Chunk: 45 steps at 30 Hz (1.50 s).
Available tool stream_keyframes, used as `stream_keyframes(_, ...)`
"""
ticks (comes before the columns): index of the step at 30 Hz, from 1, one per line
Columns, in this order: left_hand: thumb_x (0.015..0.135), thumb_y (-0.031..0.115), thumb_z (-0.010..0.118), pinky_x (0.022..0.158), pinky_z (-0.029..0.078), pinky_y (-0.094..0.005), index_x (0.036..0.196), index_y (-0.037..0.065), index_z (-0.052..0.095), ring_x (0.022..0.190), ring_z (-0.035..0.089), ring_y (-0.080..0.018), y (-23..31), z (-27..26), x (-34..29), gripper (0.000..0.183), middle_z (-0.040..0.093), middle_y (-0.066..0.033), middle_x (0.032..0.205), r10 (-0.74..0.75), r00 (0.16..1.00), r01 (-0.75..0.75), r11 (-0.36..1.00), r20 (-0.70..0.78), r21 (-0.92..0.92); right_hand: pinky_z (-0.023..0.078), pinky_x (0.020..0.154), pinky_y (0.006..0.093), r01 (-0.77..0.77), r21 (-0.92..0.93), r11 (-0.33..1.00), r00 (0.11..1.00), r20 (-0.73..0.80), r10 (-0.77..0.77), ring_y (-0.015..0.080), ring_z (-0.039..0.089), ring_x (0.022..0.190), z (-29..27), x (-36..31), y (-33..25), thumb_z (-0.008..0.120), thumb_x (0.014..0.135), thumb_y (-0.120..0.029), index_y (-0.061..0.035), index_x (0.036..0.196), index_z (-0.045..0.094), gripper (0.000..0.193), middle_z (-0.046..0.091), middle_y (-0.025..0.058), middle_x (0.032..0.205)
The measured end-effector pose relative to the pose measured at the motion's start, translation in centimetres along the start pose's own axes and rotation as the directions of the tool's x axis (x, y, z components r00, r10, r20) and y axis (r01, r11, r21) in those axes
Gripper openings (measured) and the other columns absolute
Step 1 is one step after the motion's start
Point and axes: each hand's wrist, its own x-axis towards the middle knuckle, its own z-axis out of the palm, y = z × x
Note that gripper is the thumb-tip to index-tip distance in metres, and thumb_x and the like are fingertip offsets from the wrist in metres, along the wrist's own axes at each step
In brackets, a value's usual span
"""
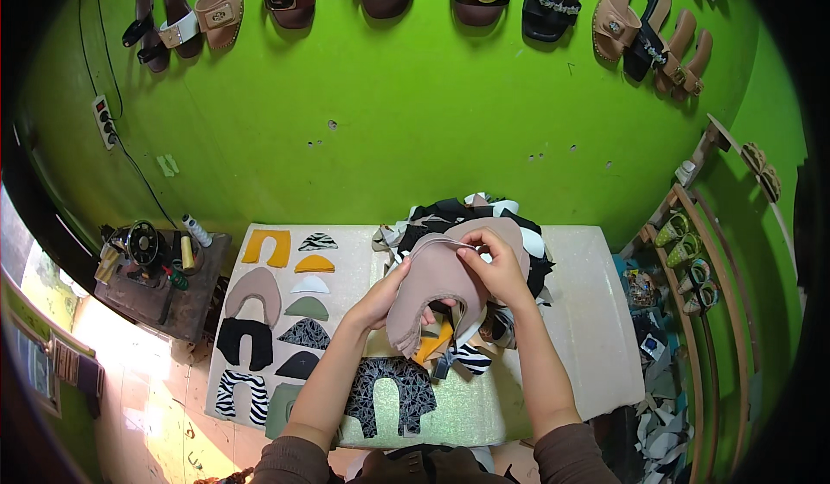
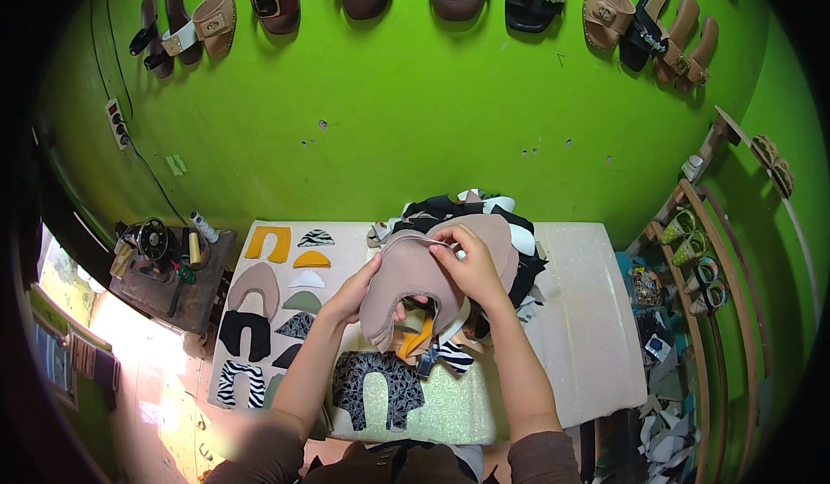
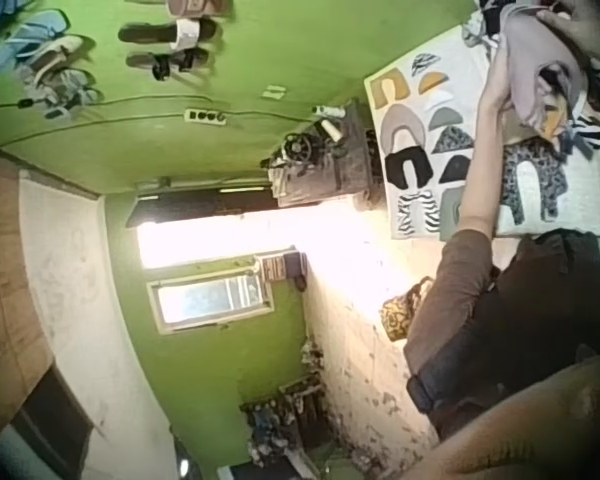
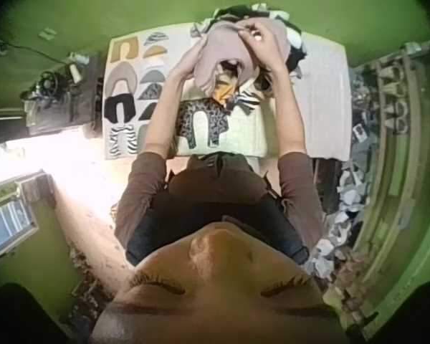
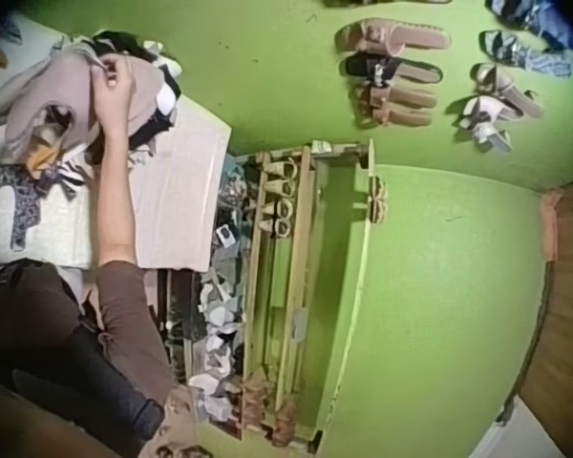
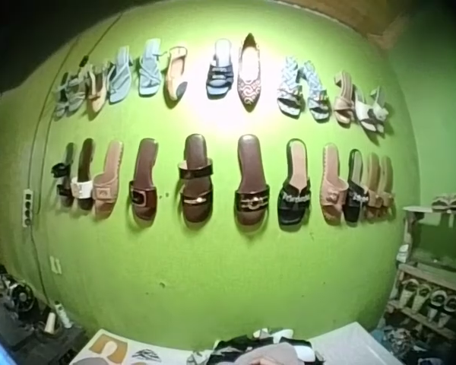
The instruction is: Sorting and organizing various fabric shoe components on a table in a shoe manufacturing workshop.
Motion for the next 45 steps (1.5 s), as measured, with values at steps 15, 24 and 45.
stream_keyframes(15, 0.094, 0.037, 0.017, 0.083, 0.05, -0.0412, 0.131, -0.005, 0.029, 0.092, 0.06, -0.0327, -0.2, -1.5, 0.3, 0.057, 0.053, -0.0217, 0.117, 0.004, 0.996, 0.017, 0.971, 0.09, -0.24, 0.042, 0.079, 0.0266, 0.145, 0.197, 0.969, 0.968, 0.174, -0.181, 0.0131, 0.053, 0.088, -1.8, -1.6, -2.2, 0.055, 0.081, -0.002, -0.0032, 0.093, 0.054, 0.011, 0.057, 0.0046, 0.094)
stream_keyframes(24, 0.094, 0.045, 0.023, 0.08, 0.051, -0.0364, 0.131, -0.001, 0.031, 0.088, 0.062, -0.0256, -0.1, -0.6, 0.2, 0.059, 0.053, -0.0186, 0.117, -0.063, 0.997, 0.051, 0.971, -0.046, -0.233, 0.044, 0.073, 0.0258, 0.159, 0.135, 0.978, 0.955, 0.23, -0.187, 0.0127, 0.055, 0.08, -0.5, -0.3, -5.3, 0.057, 0.083, -0.006, -0.0013, 0.096, 0.055, 0.015, 0.059, 0.0054, 0.086)
stream_keyframes(45, 0.093, 0.015, 0.039, 0.067, 0.054, -0.0296, 0.124, -0.003, 0.034, 0.077, 0.061, -0.0214, -0.6, -3.6, 0.8, 0.036, 0.057, -0.0205, 0.106, -0.122, 0.991, 0.112, 0.98, -0.047, -0.165, 0.046, 0.064, 0.0263, -0.3, 0.032, 0.954, 0.954, -0.005, 0.3, 0.0129, 0.056, 0.07, -1.3, -0.9, 5.7, 0.059, 0.083, -0.014, 0.0017, 0.102, 0.057, 0.025, 0.06, 0.006, 0.08)
